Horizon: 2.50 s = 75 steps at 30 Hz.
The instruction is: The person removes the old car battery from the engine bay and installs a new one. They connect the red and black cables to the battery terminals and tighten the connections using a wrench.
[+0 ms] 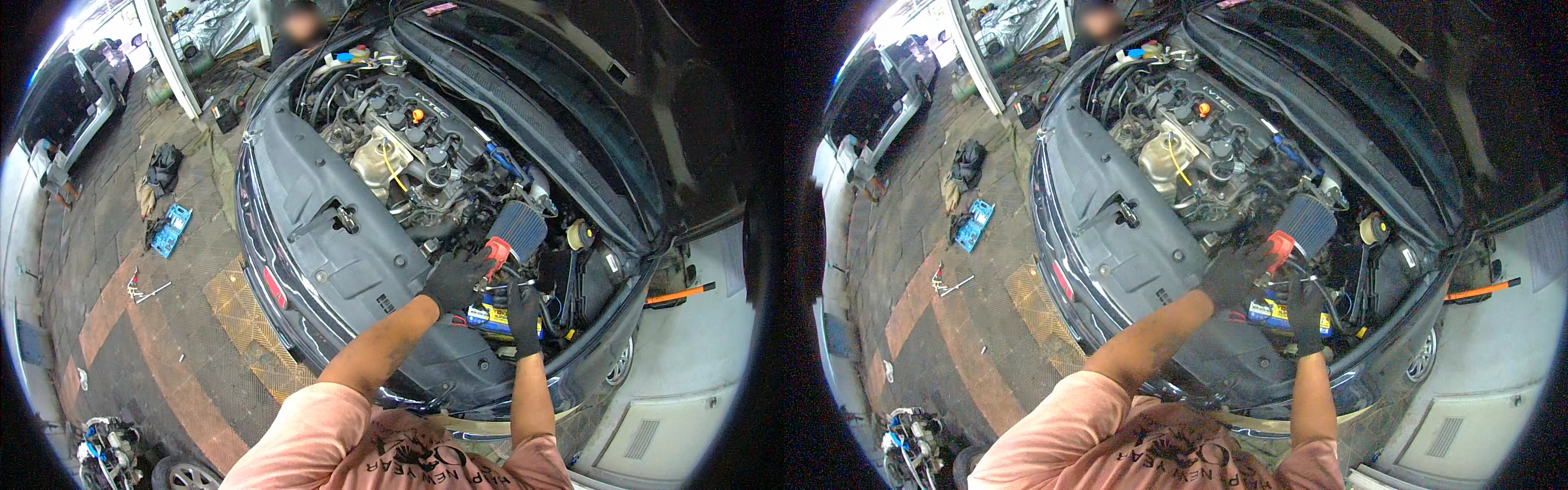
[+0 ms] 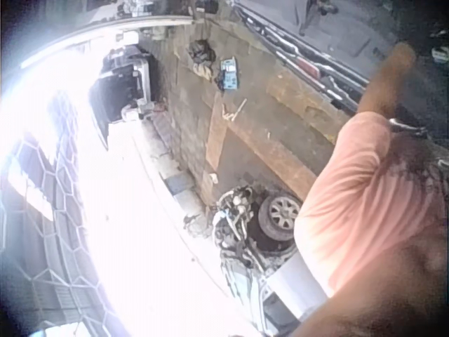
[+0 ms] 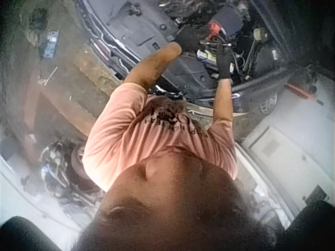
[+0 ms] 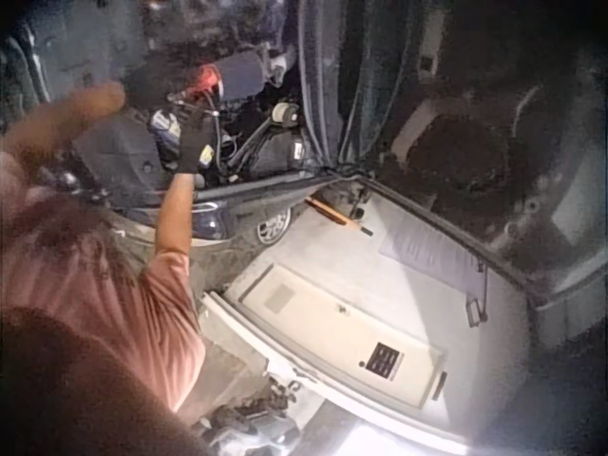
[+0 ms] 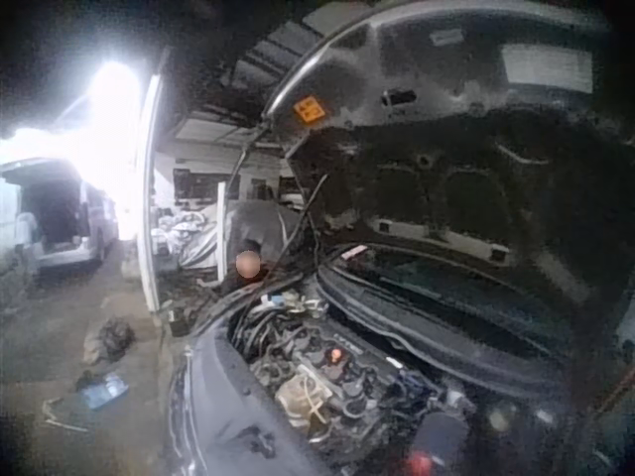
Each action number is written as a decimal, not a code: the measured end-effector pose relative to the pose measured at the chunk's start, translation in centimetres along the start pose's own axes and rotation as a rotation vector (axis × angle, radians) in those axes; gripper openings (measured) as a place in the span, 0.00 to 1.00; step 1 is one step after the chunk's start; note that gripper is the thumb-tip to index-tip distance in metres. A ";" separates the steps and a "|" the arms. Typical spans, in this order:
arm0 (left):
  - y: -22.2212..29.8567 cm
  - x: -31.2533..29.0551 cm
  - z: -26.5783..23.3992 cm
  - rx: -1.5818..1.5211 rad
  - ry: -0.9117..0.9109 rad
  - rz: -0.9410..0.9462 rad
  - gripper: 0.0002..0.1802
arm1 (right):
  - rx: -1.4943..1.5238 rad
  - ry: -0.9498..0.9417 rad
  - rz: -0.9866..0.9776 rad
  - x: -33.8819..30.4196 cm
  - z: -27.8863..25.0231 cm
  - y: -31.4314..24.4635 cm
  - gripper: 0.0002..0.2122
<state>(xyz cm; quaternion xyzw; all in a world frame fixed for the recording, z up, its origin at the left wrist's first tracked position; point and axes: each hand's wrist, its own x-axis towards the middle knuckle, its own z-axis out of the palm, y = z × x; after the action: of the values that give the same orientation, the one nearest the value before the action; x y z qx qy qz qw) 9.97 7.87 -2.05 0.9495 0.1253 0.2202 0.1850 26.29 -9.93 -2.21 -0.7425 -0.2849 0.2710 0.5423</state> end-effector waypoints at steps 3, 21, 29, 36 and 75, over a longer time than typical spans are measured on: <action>0.6 0.4 -1.1 0.048 -0.087 -0.003 0.42 | -0.306 0.184 -0.192 0.0 -0.1 -0.2 0.14; 0.0 0.2 0.4 0.030 0.021 -0.010 0.44 | 0.106 0.063 0.053 0.5 1.1 0.0 0.13; -0.1 -0.1 -0.3 0.009 0.015 0.006 0.43 | 0.023 0.052 0.103 0.7 1.1 0.3 0.16; 0.9 0.7 -1.4 -0.001 -0.097 0.014 0.42 | 0.068 0.122 -0.038 2.9 -1.5 8.0 0.14; 0.7 0.5 -2.0 -0.009 -0.008 0.035 0.42 | -0.049 0.039 -0.024 0.1 0.5 3.0 0.16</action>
<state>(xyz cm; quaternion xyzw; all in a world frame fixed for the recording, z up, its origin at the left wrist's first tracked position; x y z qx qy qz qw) 9.56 7.98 0.11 0.9516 0.1071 0.2200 0.1858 26.41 -10.29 -5.20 -0.7571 -0.2896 0.2431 0.5327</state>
